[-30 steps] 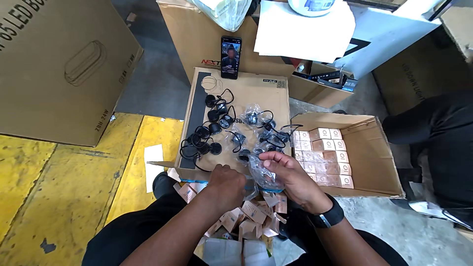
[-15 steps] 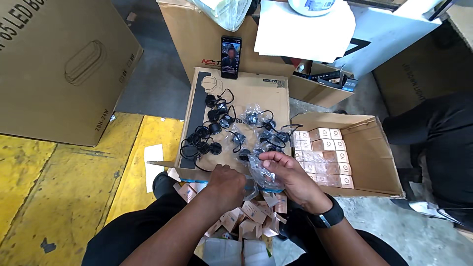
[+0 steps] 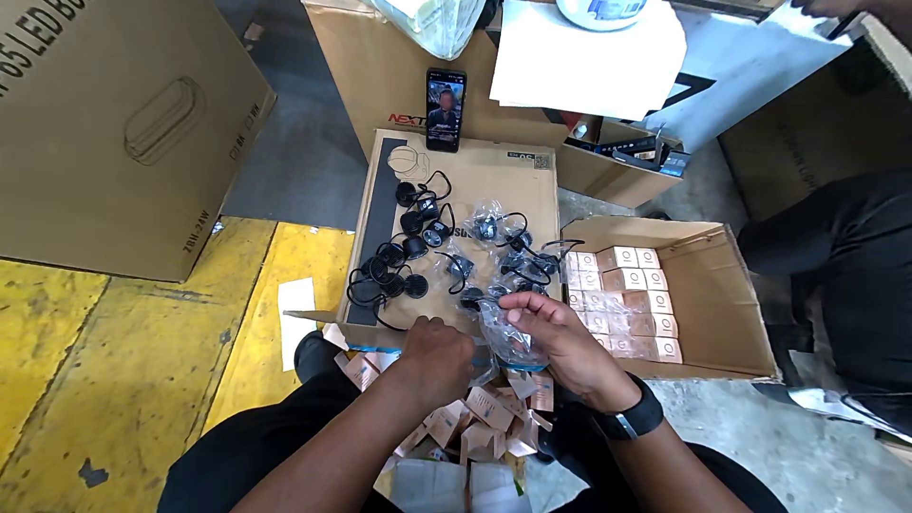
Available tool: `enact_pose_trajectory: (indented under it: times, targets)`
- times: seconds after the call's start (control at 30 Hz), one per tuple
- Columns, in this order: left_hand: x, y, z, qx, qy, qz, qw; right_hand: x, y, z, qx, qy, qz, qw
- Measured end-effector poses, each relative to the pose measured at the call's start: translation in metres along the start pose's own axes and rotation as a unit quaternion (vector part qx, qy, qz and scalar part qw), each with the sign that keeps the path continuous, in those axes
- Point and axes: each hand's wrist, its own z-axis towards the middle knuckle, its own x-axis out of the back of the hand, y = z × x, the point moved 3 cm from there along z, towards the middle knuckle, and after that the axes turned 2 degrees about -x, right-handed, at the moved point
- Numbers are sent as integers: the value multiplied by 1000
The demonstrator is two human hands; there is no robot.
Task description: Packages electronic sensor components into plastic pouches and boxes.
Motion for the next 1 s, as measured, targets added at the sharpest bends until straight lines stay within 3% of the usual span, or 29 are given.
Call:
enact_pose_trajectory:
  times: [0.2,1.0]
  targets:
    - [1,1,1,-7,25,5,1000,-1,-1,0,6,5,-4,1000]
    - [1,2,0,-12,0,7,1000,-1,-2,0,13,-7,-3,1000]
